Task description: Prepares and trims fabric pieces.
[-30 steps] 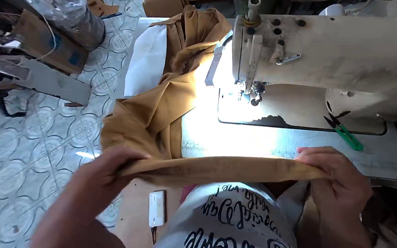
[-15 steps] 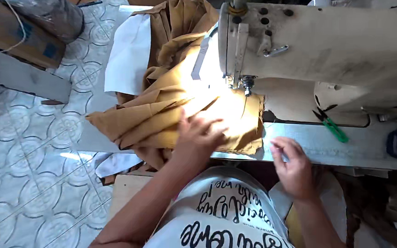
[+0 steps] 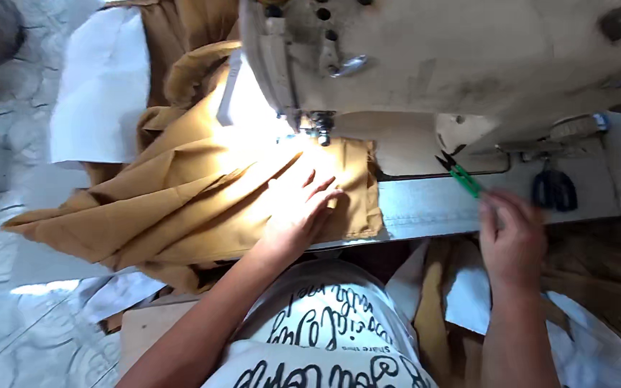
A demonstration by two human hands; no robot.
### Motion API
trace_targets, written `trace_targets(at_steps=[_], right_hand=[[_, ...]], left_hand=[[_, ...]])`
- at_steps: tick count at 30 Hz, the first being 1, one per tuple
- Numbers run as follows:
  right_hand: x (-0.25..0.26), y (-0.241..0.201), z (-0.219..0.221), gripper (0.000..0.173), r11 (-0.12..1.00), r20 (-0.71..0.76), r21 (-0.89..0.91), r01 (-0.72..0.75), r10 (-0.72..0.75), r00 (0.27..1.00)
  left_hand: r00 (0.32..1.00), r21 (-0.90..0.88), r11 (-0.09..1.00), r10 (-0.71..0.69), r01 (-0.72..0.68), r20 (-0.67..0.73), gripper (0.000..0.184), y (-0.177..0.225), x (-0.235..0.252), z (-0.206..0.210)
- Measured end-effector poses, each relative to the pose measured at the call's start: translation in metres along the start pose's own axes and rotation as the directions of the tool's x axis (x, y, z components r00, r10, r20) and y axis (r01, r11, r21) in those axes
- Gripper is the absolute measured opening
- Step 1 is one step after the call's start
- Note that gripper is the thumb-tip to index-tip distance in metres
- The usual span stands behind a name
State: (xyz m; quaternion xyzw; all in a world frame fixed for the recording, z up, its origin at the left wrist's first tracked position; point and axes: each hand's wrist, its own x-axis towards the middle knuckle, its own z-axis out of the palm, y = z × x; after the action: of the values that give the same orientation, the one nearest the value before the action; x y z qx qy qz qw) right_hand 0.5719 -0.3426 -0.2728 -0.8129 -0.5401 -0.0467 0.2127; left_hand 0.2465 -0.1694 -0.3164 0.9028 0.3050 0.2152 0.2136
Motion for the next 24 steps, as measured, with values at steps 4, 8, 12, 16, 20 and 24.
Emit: trace_targets(at_steps=[4,8,12,16,20,24], right_hand=[[0.024,0.071,-0.03,0.039,0.89,0.004,-0.176,-0.421,0.428,0.904],[0.03,0.097,-0.029,0.037,0.888,0.069,-0.158,-0.431,0.445,0.893],[0.039,0.097,-0.035,0.041,0.867,0.113,-0.17,-0.469,0.49,0.864],[0.054,0.107,-0.043,0.044,0.802,0.296,-0.314,-0.509,0.592,0.75],[0.03,0.106,-0.061,0.038,0.702,0.401,-0.086,-0.707,0.673,0.621],[-0.028,0.034,-0.064,0.023,0.457,0.437,0.537,-0.709,0.568,0.697]], left_hand=[[1.0,0.026,0.999,-0.021,0.021,0.018,0.036,-0.004,-0.003,0.005],[0.999,0.037,0.998,-0.048,0.047,0.013,0.038,-0.009,-0.004,0.008],[0.998,0.058,0.996,-0.061,0.061,0.006,0.035,-0.006,-0.003,0.007],[0.996,0.065,0.994,-0.091,0.092,-0.011,0.032,-0.005,-0.002,0.006],[0.994,0.085,0.99,-0.105,0.108,-0.044,0.03,-0.001,0.002,0.005],[0.99,0.066,0.99,-0.12,0.125,-0.069,0.027,0.002,0.006,0.005]])
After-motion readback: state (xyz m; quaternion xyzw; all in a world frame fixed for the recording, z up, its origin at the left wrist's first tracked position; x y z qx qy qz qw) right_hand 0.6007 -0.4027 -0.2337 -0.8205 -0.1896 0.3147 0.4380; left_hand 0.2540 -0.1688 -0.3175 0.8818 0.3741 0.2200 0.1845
